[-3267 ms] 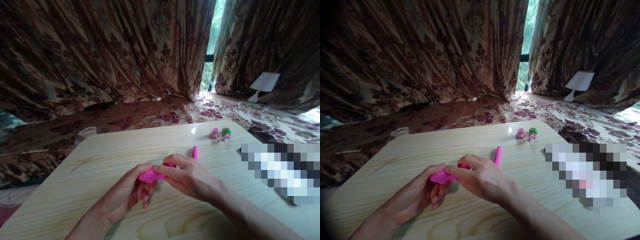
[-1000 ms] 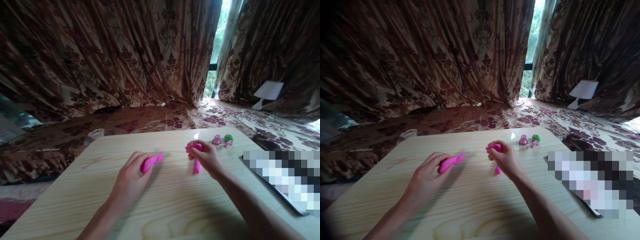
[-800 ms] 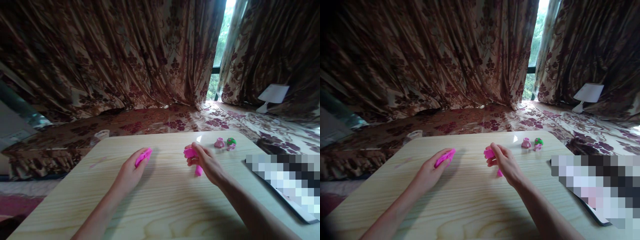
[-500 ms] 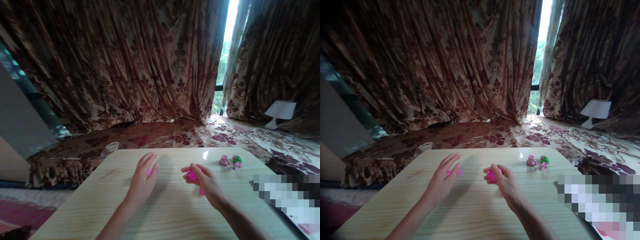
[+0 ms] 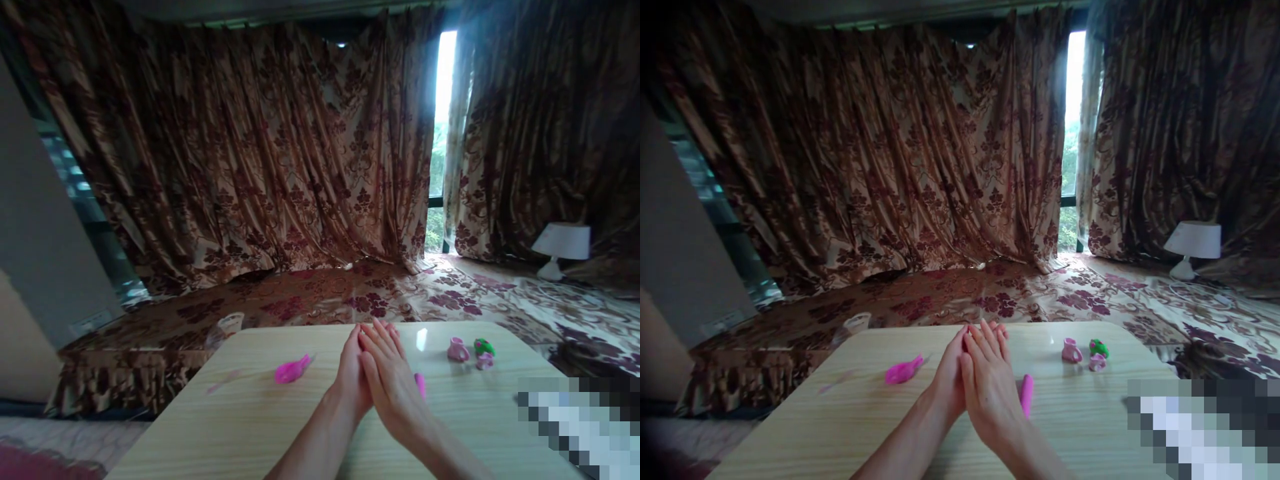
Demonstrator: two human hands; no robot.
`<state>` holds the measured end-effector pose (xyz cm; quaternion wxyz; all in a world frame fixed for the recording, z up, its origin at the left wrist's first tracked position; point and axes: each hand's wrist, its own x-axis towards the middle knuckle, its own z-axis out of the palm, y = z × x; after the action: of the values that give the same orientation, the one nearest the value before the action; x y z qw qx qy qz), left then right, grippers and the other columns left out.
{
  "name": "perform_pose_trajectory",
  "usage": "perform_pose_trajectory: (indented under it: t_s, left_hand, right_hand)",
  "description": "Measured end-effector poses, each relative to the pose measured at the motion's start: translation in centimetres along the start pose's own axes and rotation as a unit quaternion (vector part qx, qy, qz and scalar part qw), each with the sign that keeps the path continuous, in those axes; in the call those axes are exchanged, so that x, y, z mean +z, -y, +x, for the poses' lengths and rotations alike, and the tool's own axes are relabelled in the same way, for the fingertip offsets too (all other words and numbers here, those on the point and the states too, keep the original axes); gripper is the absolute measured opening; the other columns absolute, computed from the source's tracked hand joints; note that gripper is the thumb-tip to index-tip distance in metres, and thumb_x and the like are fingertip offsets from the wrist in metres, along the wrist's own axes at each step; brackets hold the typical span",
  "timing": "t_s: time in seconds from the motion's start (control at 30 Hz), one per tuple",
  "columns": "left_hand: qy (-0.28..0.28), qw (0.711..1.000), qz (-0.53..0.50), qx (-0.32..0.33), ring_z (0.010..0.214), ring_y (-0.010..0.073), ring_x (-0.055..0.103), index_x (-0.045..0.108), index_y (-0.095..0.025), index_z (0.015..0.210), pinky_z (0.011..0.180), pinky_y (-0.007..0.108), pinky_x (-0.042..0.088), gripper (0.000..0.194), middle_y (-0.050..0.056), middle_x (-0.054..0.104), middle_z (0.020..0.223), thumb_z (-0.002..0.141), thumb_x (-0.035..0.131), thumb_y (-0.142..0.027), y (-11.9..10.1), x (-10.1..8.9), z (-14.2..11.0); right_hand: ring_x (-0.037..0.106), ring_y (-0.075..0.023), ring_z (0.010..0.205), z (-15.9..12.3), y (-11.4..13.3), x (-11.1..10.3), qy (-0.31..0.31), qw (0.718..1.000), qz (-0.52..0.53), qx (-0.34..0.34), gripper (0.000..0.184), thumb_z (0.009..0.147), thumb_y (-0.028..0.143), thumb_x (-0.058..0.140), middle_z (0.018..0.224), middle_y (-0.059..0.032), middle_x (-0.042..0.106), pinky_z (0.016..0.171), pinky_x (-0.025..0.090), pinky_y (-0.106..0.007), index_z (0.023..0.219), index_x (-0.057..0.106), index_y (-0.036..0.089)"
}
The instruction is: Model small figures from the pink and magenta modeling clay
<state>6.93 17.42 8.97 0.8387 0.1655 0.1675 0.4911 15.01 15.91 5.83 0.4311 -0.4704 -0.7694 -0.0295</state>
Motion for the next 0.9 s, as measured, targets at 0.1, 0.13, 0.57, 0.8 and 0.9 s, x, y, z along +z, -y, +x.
perform_pose_trajectory:
  t_s: [0.1, 0.13, 0.57, 0.8, 0.9]
  left_hand:
    - [-0.007, 1.000, 0.026, -0.007, 0.079, 0.0148, 0.063, 0.060, -0.012, 0.091, 0.078, 0.027, 0.047, 0.026, 0.006, 0.067, 0.083, 0.087, 0.041, -0.030, 0.1, -0.2, -0.2]
    - [-0.007, 0.999, 0.041, -0.025, 0.074, 0.0138, 0.063, 0.060, -0.012, 0.089, 0.076, 0.026, 0.047, 0.023, 0.005, 0.066, 0.080, 0.086, 0.044, -0.029, 0.2, -0.4, -0.4]
    - [-0.051, 0.972, 0.227, -0.005, 0.036, 0.0032, 0.028, 0.050, -0.015, 0.070, 0.037, 0.017, 0.024, 0.043, -0.008, 0.034, 0.048, 0.079, 0.047, -0.057, -1.7, -5.4, -1.1]
    - [0.005, 0.971, 0.238, -0.002, 0.044, 0.0057, 0.044, 0.054, -0.015, 0.086, 0.045, 0.019, 0.039, 0.026, -0.004, 0.046, 0.059, 0.079, 0.056, -0.040, -0.7, -5.1, -2.0]
    - [-0.014, 0.974, 0.225, 0.001, 0.054, 0.0079, 0.053, 0.055, -0.013, 0.097, 0.055, 0.022, 0.047, 0.022, 0.000, 0.053, 0.068, 0.079, 0.057, -0.027, -0.8, -5.3, -2.0]
  right_hand:
    - [0.026, -0.0250, 0.133, 1.6, -0.9, 0.4, -0.026, 0.998, -0.051, 0.038, 0.043, 0.092, 0.026, 0.031, 0.138, -0.0119, 0.042, 0.106, 0.022, -0.051, 0.130, 0.044, 0.013]
    - [0.026, -0.0261, 0.133, 1.9, -1.5, 0.5, -0.033, 0.996, -0.069, 0.051, 0.043, 0.092, 0.028, 0.031, 0.137, -0.0126, 0.042, 0.106, 0.020, -0.053, 0.129, 0.045, 0.013]
    - [0.050, -0.0223, 0.109, -2.9, -2.5, -0.2, -0.015, 0.995, 0.098, 0.017, 0.027, 0.088, 0.025, 0.045, 0.115, -0.0094, 0.054, 0.092, 0.043, -0.040, 0.113, 0.055, 0.023]
    - [0.050, -0.0218, 0.105, -2.7, -1.8, -0.5, -0.021, 0.990, 0.137, 0.011, 0.026, 0.087, 0.019, 0.046, 0.110, -0.0083, 0.055, 0.089, 0.044, -0.039, 0.112, 0.054, 0.024]
    - [0.049, -0.0214, 0.106, -2.8, -2.0, -0.5, -0.031, 0.989, 0.143, 0.024, 0.027, 0.088, 0.019, 0.045, 0.112, -0.0085, 0.054, 0.091, 0.043, -0.039, 0.113, 0.053, 0.023]
